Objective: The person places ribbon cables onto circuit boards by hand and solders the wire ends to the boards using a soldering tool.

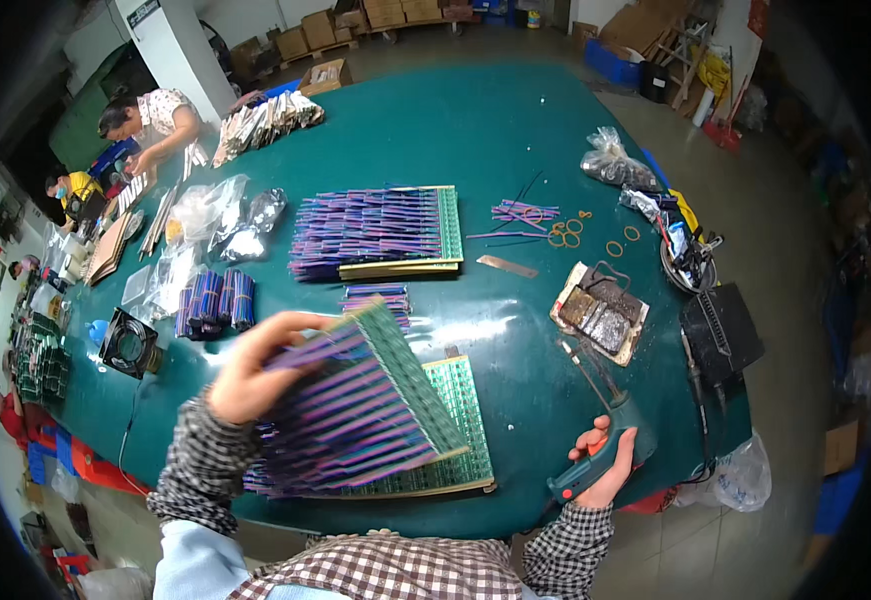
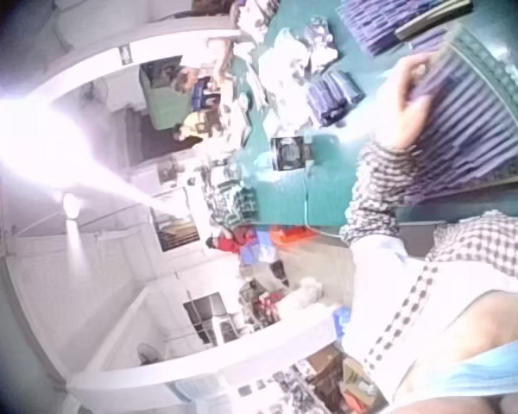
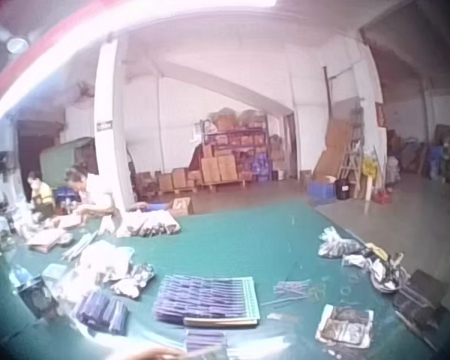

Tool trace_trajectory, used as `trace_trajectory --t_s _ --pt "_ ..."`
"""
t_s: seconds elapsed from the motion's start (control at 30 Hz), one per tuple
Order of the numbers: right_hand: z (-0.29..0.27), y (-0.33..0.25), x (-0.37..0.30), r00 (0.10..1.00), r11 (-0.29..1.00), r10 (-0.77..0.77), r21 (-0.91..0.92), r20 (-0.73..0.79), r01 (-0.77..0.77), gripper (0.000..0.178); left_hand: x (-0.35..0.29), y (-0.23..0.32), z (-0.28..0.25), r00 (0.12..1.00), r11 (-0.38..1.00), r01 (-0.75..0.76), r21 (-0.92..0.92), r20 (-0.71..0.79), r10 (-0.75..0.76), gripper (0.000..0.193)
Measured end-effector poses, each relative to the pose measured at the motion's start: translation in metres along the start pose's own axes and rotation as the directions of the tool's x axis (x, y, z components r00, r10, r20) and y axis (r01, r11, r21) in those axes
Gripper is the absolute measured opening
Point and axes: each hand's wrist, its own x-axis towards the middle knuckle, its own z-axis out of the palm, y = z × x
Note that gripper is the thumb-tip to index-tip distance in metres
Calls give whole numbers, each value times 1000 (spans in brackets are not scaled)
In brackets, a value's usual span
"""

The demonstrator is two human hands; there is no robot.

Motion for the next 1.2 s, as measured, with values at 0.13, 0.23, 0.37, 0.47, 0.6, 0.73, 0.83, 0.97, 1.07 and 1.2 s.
trace_trajectory --t_s 0.13,0.23,0.37,0.47,0.6,0.73,0.83,0.97,1.07,1.2 --pt "-1 -4 -1 999 999 -31 -30 -31 30 49 55 26 -55 987 989 -143 -21 -78 141 38" --pt "5 -2 -1 999 1000 -2 -27 -39 1 50 134 13 -85 975 968 -213 135 92 202 34" --pt "5 4 -2 999 1000 18 0 -33 -18 48 237 -49 -81 953 969 -192 154 265 147 36" --pt "0 4 -4 1000 1000 4 21 -27 -4 48 290 -84 -52 932 962 -175 209 351 93 37" --pt "-14 10 -3 999 993 -31 118 13 29 51 326 -123 -27 918 979 -106 173 396 30 38" --pt "-17 9 0 989 986 -54 167 136 31 52 336 -146 -15 885 954 -28 297 452 -115 39" --pt "-14 12 2 991 992 -67 116 117 53 54 329 -155 -23 963 814 -185 551 265 39 47" --pt "-18 7 3 988 990 -62 138 142 42 54 291 -100 12 801 728 -584 360 404 443 56" --pt "-18 7 3 982 989 -66 142 178 41 53 274 -93 57 715 582 -674 456 602 355 80" --pt "-13 12 3 989 991 -80 117 123 66 53 282 -117 69 708 514 -654 555 688 158 77"
